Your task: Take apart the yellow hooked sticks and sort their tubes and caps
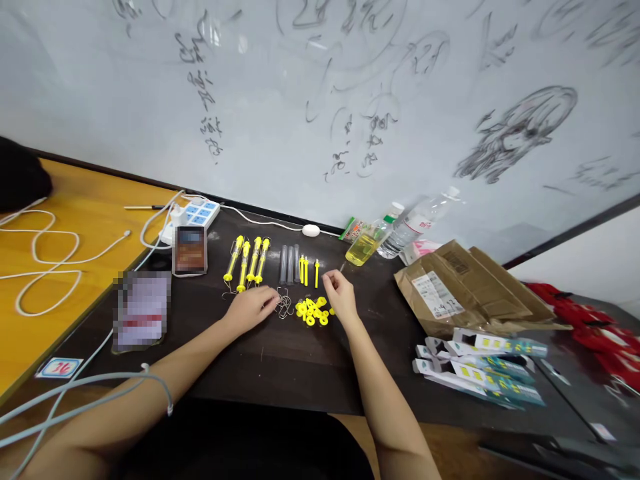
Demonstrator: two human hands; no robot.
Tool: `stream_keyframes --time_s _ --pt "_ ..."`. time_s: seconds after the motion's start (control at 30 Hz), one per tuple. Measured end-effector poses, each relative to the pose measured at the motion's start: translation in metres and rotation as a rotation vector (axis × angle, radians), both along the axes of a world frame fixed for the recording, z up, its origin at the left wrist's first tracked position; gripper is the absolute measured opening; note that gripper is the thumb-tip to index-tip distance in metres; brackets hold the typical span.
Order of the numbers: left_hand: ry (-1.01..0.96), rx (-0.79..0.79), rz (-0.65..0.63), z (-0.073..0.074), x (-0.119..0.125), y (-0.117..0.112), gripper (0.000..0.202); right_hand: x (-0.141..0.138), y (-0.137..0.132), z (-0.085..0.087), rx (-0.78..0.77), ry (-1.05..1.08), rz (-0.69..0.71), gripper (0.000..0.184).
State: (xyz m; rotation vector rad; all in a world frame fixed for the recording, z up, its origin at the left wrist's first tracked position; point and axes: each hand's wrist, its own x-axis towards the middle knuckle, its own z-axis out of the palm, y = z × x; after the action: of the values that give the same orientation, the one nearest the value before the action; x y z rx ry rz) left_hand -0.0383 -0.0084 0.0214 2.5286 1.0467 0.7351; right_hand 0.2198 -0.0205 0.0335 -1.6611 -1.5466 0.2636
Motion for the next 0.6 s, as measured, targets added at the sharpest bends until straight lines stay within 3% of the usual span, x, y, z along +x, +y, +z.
stream_keyframes --time_s 0.1,0.23,0.3,0.43,0.6 --pt "0.084 0.107 0.241 0.012 -0.002 0.018 0.024 -0.002 -0.002 -0.001 -0.029 -0.065 -0.001 0.025" --pt "0.332 0.129 0.382 0.026 0.005 0.052 0.025 0.009 0.004 -0.003 -0.07 -0.208 -0.136 0.024" --pt "0.402 0.123 0.461 0.029 0.011 0.065 0.028 0.017 0.015 -0.003 -0.177 -0.254 -0.18 0.025" --pt "0.452 0.052 0.529 0.028 0.022 0.079 0.035 0.022 0.046 -0.003 -0.417 -0.325 -0.104 0.027" --pt "0.425 0.006 0.538 0.019 0.028 0.079 0.037 0.005 0.074 -0.006 -0.439 -0.343 -0.036 0.027"
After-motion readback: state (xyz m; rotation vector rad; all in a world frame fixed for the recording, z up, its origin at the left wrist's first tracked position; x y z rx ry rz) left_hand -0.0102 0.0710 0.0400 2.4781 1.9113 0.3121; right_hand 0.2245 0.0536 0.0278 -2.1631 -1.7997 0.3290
